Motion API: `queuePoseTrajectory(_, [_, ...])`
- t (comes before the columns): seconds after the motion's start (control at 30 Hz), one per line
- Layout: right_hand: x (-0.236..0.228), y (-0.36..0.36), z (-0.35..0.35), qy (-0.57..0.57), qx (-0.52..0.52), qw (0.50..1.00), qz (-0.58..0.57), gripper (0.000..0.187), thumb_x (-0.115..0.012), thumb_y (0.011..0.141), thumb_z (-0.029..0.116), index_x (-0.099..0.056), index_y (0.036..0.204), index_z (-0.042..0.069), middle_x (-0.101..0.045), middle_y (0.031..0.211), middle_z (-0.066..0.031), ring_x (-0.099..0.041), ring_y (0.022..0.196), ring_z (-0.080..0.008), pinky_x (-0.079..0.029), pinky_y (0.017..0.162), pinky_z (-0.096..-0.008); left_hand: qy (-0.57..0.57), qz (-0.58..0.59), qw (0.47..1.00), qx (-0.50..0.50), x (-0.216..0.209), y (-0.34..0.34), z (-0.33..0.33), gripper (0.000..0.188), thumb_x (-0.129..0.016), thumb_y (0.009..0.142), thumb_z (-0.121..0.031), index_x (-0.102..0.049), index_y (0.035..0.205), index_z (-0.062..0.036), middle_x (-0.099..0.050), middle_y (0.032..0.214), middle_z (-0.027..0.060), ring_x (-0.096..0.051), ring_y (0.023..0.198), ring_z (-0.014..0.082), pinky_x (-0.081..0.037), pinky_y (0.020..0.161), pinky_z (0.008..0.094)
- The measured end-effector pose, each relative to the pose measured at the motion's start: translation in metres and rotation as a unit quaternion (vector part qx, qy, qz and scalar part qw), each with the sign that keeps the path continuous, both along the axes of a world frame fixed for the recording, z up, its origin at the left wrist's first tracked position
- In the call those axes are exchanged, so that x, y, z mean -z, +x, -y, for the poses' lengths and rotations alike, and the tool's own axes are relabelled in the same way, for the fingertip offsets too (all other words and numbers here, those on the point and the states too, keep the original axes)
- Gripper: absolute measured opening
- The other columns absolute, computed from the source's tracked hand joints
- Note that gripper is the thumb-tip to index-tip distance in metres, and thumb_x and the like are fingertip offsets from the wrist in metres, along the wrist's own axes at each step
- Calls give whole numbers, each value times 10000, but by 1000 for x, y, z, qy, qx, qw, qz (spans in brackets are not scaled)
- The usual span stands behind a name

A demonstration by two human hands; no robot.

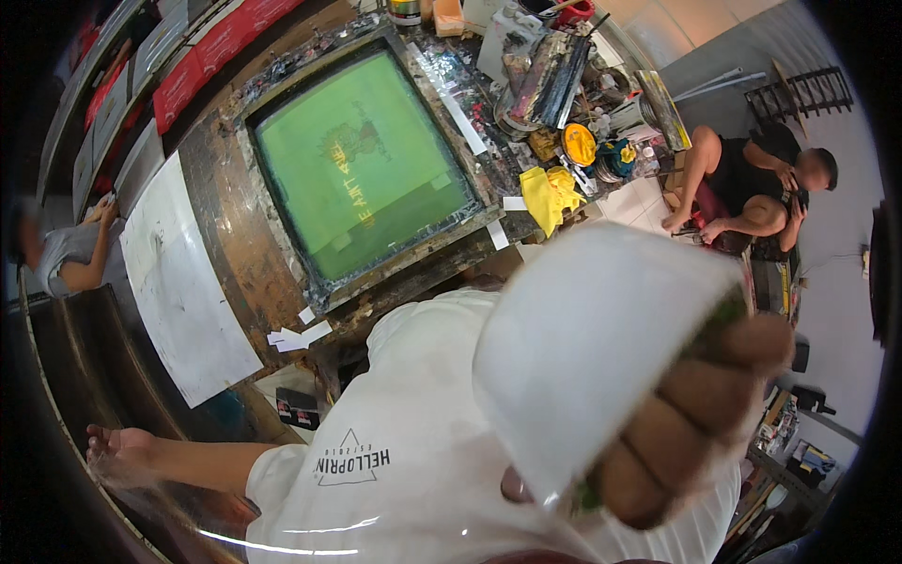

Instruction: The person retrieves a green screen printing frame from a shelf and places it on a work table. They then apply masking tape around the edges of the frame to secure it for printing.

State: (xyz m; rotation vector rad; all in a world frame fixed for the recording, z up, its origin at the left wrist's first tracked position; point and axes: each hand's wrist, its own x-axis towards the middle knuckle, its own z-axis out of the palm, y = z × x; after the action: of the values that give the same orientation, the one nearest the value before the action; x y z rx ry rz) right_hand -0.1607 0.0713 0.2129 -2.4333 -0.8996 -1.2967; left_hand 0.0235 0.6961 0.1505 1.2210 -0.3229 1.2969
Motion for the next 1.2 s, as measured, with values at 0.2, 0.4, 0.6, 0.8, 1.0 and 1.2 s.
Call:
queuePoseTrajectory(0.2, [-11, -11, 0, -12, -6, 1000, 24, 255, -784, 633, 252, -616, 758, 107, -549, 711, -9, -521, 632, -208, -407, 629, -404, 5, 26, 1000, 14, -9, 31, 22, 173, -634, 965, -144, -670, 822, -52, -655, 793, 75, -662, 814, 241, -557, 910, 498])
queuePoseTrajectory(0.4, [-14, -14, 2, -25, 2, 999, 23, 269, -806, 643, 242, -598, 734, 98, -545, 701, -23, -521, 641, -224, -401, 631, -410, -38, 9, 998, 45, -7, 53, 43, 162, -627, 967, -143, -668, 842, -48, -656, 811, 79, -651, 815, 242, -553, 923, 488])
queuePoseTrajectory(0.6, [-9, -10, 17, -39, 13, 999, 4, 292, -828, 654, 231, -579, 710, 89, -542, 692, -36, -521, 651, -241, -396, 634, -416, 0, -10, 996, 85, 8, 74, 36, 116, -606, 960, -93, -678, 898, -25, -683, 854, 90, -663, 836, 248, -550, 941, 481])
queuePoseTrajectory(0.8, [111, -17, 91, 47, 170, 961, -211, 323, -850, 664, 221, -560, 686, 80, -538, 682, -49, -521, 661, -257, -390, 636, -423, 44, -63, 983, 164, 16, 79, 54, 128, -608, 981, -98, -681, 922, -11, -704, 885, 75, -672, 856, 238, -536, 979, 466])
queuePoseTrajectory(1.0, [298, -18, 120, 155, 276, 836, -449, 213, -744, 854, 269, -697, 905, 67, -647, 872, -110, -605, 932, -314, -443, 848, -439, 6, -144, 972, 186, 28, 55, 61, 142, -668, 964, -137, -664, 909, -6, -664, 877, 63, -642, 877, 219, -515, 1017, 462])
queuePoseTrajectory(1.2, [384, 57, 154, 62, 302, 860, -406, 165, -737, 876, 185, -715, 987, 65, -592, 1155, -163, -527, 1097, -369, -444, 911, -475, 9, -196, 954, 227, 25, 51, 57, 167, -691, 965, -155, -676, 967, 11, -690, 940, 84, -667, 956, 237, -530, 1039, 439])
